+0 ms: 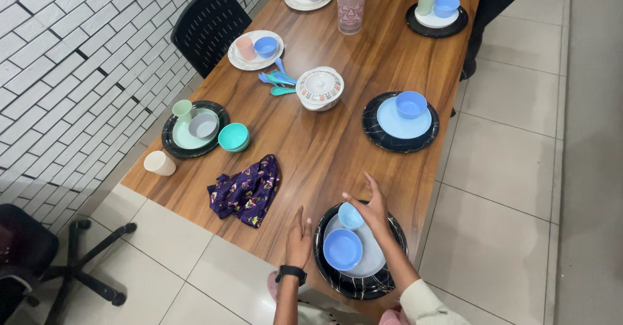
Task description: The person arranges plates, cups, and spoons at multiple places around a table, while assisted by another person at the opposite end.
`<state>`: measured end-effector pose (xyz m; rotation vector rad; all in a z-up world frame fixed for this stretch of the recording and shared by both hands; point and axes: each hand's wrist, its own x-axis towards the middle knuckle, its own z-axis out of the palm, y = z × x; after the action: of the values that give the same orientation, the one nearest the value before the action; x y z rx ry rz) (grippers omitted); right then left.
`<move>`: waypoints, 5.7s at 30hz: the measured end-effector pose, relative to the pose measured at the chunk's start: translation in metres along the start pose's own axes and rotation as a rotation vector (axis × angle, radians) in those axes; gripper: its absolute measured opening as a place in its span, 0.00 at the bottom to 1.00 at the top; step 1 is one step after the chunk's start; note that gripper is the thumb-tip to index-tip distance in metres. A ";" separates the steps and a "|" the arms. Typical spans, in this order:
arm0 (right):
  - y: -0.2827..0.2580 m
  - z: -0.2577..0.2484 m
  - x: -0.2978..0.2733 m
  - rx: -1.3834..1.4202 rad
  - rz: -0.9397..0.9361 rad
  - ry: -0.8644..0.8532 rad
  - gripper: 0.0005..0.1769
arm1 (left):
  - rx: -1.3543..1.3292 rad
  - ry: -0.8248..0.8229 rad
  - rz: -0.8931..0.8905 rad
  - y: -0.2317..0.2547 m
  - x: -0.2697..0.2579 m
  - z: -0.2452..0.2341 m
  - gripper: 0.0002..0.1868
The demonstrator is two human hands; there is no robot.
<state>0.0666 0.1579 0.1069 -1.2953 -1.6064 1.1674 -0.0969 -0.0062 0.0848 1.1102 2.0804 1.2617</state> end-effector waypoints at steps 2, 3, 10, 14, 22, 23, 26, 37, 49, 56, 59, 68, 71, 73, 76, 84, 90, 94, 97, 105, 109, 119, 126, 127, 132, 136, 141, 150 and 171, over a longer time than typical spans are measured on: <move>-0.034 0.015 -0.005 0.084 -0.130 -0.035 0.52 | -0.010 0.038 0.024 0.025 0.016 -0.023 0.30; -0.050 0.022 -0.006 0.173 -0.259 -0.071 0.48 | -0.015 0.077 0.049 0.036 0.026 -0.035 0.30; -0.126 0.097 -0.009 0.276 -0.255 -0.101 0.42 | -0.072 0.117 0.200 0.048 0.092 -0.141 0.29; -0.140 0.162 -0.004 0.260 -0.273 -0.163 0.42 | -0.085 0.190 0.162 0.015 0.127 -0.199 0.28; -0.181 0.262 -0.016 0.312 -0.206 -0.235 0.39 | 0.036 0.182 0.048 -0.089 0.191 -0.285 0.27; -0.184 0.269 -0.019 0.296 -0.197 -0.252 0.38 | 0.202 0.203 0.121 -0.106 0.204 -0.296 0.28; -0.188 0.283 -0.019 0.262 -0.181 -0.276 0.37 | 0.438 0.210 0.171 -0.155 0.237 -0.320 0.26; -0.204 0.314 -0.030 0.074 -0.156 -0.286 0.38 | 0.858 -0.099 -0.039 -0.292 0.295 -0.343 0.22; -0.187 0.226 -0.037 0.131 -0.094 0.002 0.36 | 0.151 0.236 0.058 -0.129 0.244 -0.319 0.17; -0.252 0.153 -0.084 0.362 -0.225 0.059 0.39 | -0.223 0.026 0.407 0.114 0.113 -0.264 0.16; -0.257 0.095 -0.121 0.457 -0.284 0.198 0.37 | -0.256 -0.117 0.567 0.170 0.058 -0.225 0.14; -0.231 -0.049 -0.237 0.612 -0.261 0.428 0.37 | -0.322 -0.326 0.833 0.250 -0.098 -0.147 0.14; -0.227 -0.078 -0.262 0.744 -0.298 0.434 0.38 | -0.282 -0.279 0.930 0.268 -0.134 -0.126 0.13; -0.224 -0.094 -0.272 0.829 -0.358 0.417 0.38 | -0.284 -0.267 0.944 0.276 -0.151 -0.116 0.13; -0.217 -0.114 -0.282 0.783 -0.210 0.456 0.40 | -0.321 -0.235 0.958 0.290 -0.167 -0.100 0.14; -0.199 -0.166 -0.260 0.765 -0.159 0.419 0.43 | -0.280 -0.153 0.911 0.321 -0.144 -0.033 0.17; -0.196 -0.237 -0.212 0.572 -0.128 0.395 0.45 | -0.796 -0.435 0.599 0.359 -0.103 0.054 0.28; -0.194 -0.288 -0.174 0.473 -0.125 0.386 0.46 | -0.940 -0.435 0.464 0.377 -0.061 0.114 0.40; -0.187 -0.314 -0.146 0.478 -0.092 0.365 0.46 | -1.024 -0.547 0.440 0.375 -0.032 0.155 0.34; -0.172 -0.370 -0.082 0.425 -0.071 0.241 0.42 | -0.905 -0.619 0.322 0.384 -0.010 0.220 0.42; -0.158 -0.399 -0.034 0.422 -0.087 0.159 0.42 | -0.833 -0.596 0.310 0.391 0.016 0.252 0.44; -0.124 -0.487 0.081 0.245 -0.041 -0.255 0.45 | -0.557 -0.477 0.421 0.441 0.067 0.285 0.47; -0.127 -0.521 0.145 0.263 -0.205 -0.408 0.43 | -0.396 -0.323 0.426 0.485 0.080 0.298 0.43; -0.127 -0.521 0.152 0.263 -0.203 -0.439 0.43 | -0.394 -0.297 0.409 0.486 0.080 0.297 0.43; -0.139 -0.498 0.189 0.286 -0.314 -0.542 0.41 | -0.329 -0.194 0.406 0.485 0.100 0.275 0.44; -0.144 -0.471 0.223 0.293 -0.354 -0.611 0.41 | -0.276 -0.145 0.448 0.474 0.132 0.257 0.42; -0.164 -0.447 0.260 0.167 -0.386 -0.688 0.44 | -0.267 -0.133 0.473 0.474 0.176 0.228 0.42; -0.211 -0.360 0.342 0.151 -0.498 -0.843 0.52 | -0.384 -0.027 0.468 0.454 0.251 0.178 0.44; -0.218 -0.183 0.448 0.140 -0.430 -1.458 0.45 | -0.189 0.418 0.151 0.349 0.281 0.130 0.40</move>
<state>0.0825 0.6157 0.3746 0.2592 -2.4586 2.0088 -0.0233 0.3796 0.3366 0.9982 2.1334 1.8556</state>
